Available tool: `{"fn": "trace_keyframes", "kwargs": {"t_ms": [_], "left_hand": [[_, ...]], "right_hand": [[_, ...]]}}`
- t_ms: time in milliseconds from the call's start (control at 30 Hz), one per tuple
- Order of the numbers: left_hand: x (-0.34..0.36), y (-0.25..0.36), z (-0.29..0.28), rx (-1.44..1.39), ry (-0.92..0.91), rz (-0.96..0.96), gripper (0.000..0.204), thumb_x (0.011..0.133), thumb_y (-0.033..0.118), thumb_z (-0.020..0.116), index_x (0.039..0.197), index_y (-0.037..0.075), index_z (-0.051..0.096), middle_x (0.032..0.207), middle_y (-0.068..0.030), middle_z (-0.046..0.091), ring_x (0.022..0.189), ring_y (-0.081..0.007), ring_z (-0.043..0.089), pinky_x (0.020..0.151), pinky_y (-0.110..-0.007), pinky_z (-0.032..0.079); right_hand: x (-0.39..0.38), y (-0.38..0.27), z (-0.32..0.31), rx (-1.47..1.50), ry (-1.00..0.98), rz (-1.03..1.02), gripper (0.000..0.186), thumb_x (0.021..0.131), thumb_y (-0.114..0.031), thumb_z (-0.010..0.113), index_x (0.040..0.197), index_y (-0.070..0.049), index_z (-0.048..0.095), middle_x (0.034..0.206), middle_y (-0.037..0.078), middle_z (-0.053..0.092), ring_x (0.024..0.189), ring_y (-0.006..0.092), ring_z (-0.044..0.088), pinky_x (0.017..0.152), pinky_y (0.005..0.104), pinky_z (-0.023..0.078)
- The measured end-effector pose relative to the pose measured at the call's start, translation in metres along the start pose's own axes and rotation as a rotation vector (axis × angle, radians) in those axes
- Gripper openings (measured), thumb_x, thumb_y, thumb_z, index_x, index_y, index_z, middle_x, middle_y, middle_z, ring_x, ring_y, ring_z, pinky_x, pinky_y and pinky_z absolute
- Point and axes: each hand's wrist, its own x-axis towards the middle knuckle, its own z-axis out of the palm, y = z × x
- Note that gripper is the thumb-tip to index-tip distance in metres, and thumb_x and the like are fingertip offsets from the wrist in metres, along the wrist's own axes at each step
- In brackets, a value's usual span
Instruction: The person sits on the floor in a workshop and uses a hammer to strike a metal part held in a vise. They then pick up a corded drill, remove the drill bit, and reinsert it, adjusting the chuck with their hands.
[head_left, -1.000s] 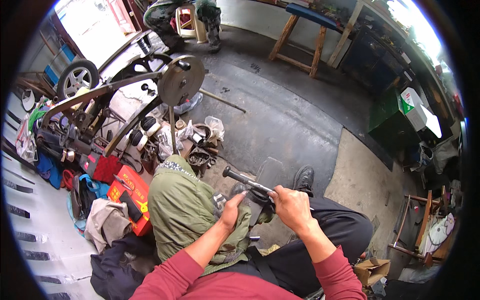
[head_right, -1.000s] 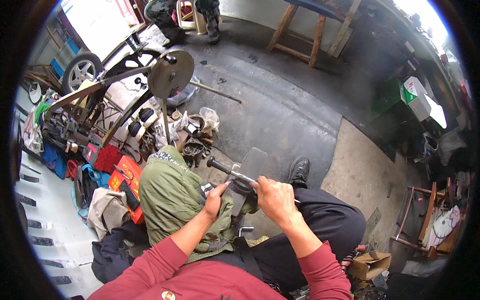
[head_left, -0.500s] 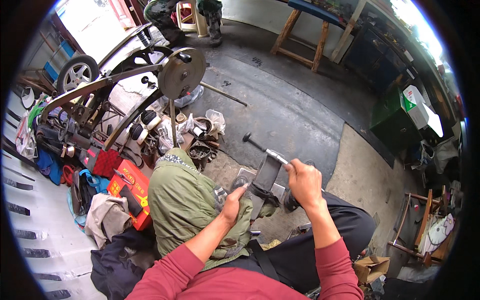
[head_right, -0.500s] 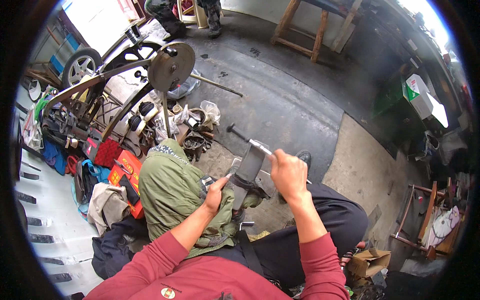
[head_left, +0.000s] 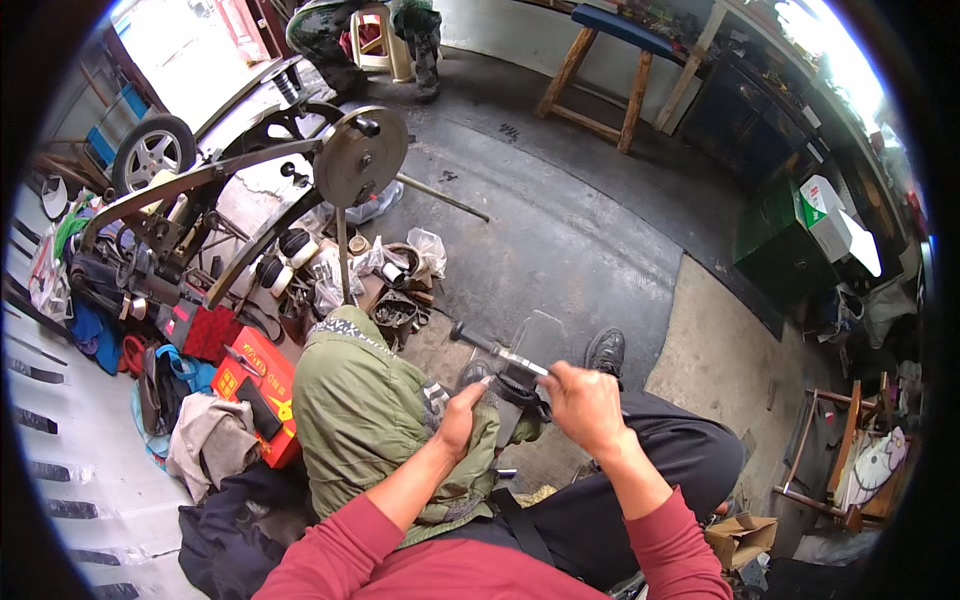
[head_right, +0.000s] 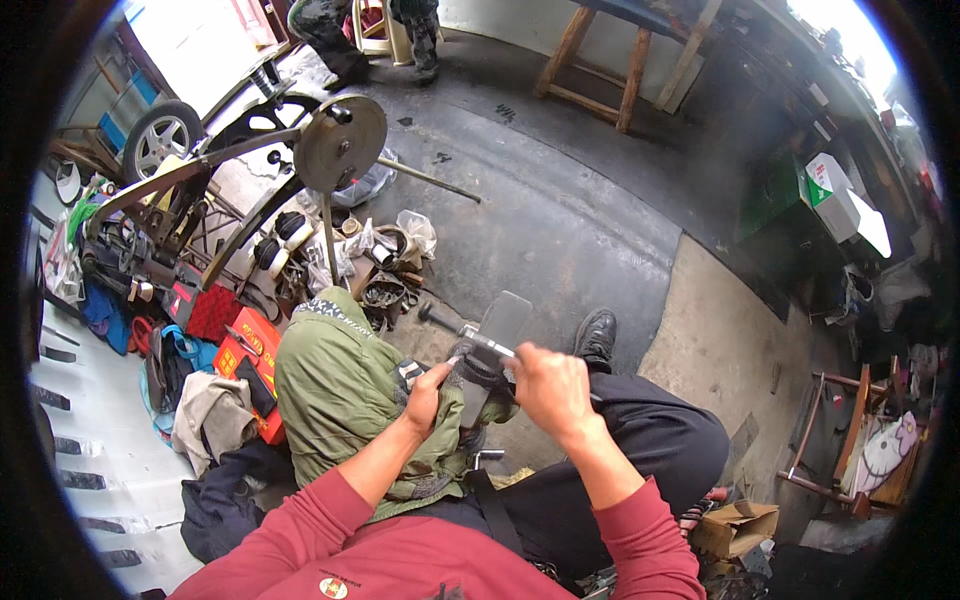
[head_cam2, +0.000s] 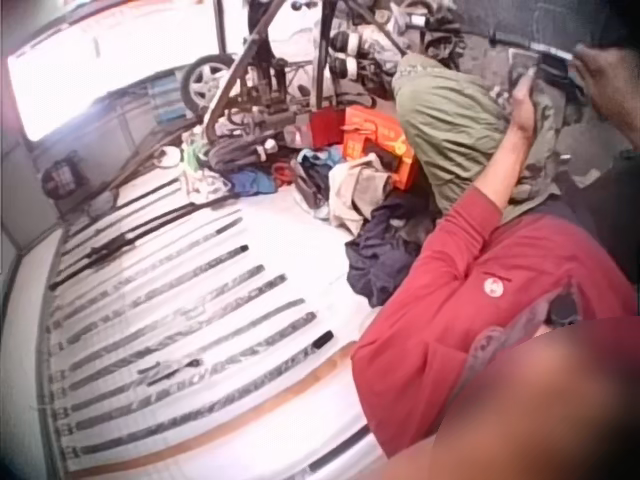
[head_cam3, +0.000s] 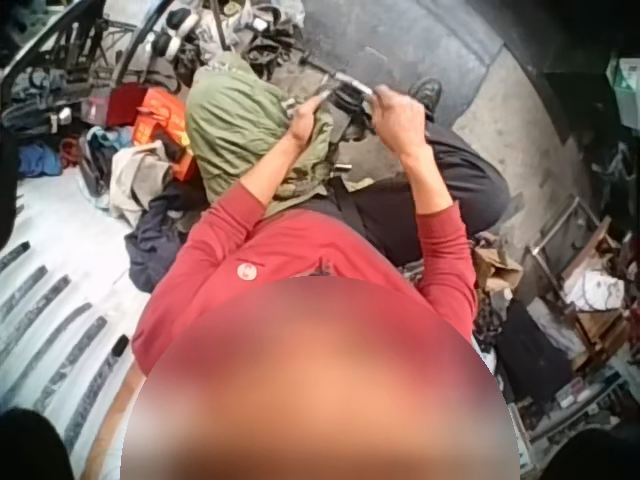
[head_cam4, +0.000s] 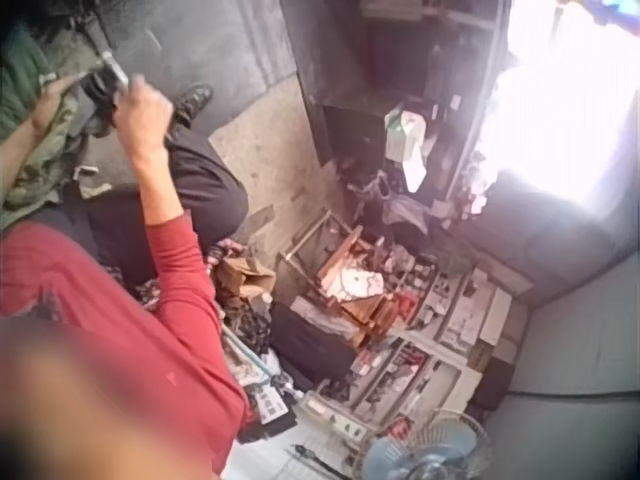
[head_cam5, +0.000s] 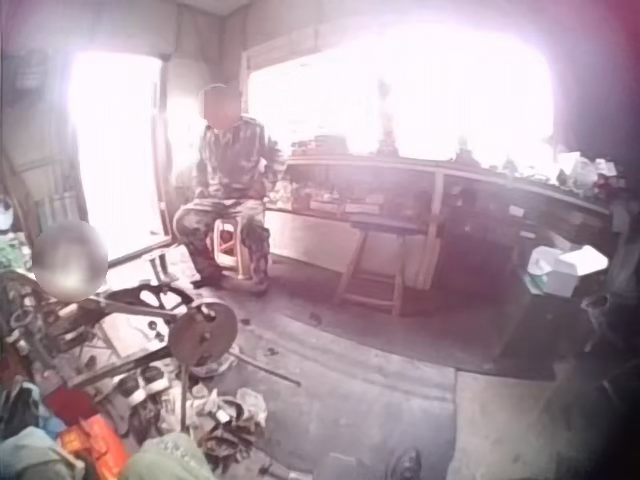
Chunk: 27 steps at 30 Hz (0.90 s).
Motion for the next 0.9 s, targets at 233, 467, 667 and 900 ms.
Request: {"fn": "trace_keyframes", "kwargs": {"t_ms": [233,467,667,900], "left_hand": [[0.0029,-0.0055,0.0004,-0.003,0.058,0.052,0.037,0.106,0.034,0.049,0.117,0.006,0.07,0.094,-0.006,0.074,0.072,-0.0182,0.069,0.063,-0.03,0.056],[-0.0013,0.0,-0.0007,-0.02,-0.011,-0.017,0.038,0.107,0.028,0.045,0.122,0.002,0.068,0.111,-0.0084,0.074,0.095,-0.0207,0.07,0.088,-0.033,0.055],[-0.0022,-0.0003,0.0027,-0.031,-0.034,0.012,0.037,0.107,0.029,0.045,0.121,0.003,0.068,0.109,-0.0071,0.074,0.091,-0.018,0.07,0.083,-0.032,0.055],[0.0017,-0.002,0.0005,-0.01,0.018,-0.006,0.036,0.107,0.033,0.048,0.116,0.005,0.069,0.095,-0.0062,0.073,0.075,-0.017,0.068,0.069,-0.03,0.055]], "right_hand": [[0.0025,-0.0041,-0.0034,-0.082,0.239,0.11,0.026,0.094,-0.024,0.069,0.079,-0.005,0.06,0.068,0.02,0.066,0.066,0.0425,0.068,0.058,0.052,0.051],[0.0039,-0.0084,-0.0013,-0.061,0.227,0.07,0.023,0.095,-0.022,0.069,0.081,-0.005,0.064,0.067,0.02,0.065,0.067,0.0438,0.066,0.057,0.0508,0.05],[0.0022,-0.0089,-0.0011,0.015,0.023,0.044,0.025,0.093,-0.023,0.072,0.08,-0.005,0.062,0.065,0.022,0.063,0.067,0.0447,0.065,0.058,0.0519,0.05],[0.0028,-0.0043,-0.0027,-0.111,0.305,0.067,0.026,0.097,-0.024,0.068,0.08,-0.005,0.063,0.066,0.021,0.065,0.065,0.0413,0.068,0.057,0.0509,0.051]]}}
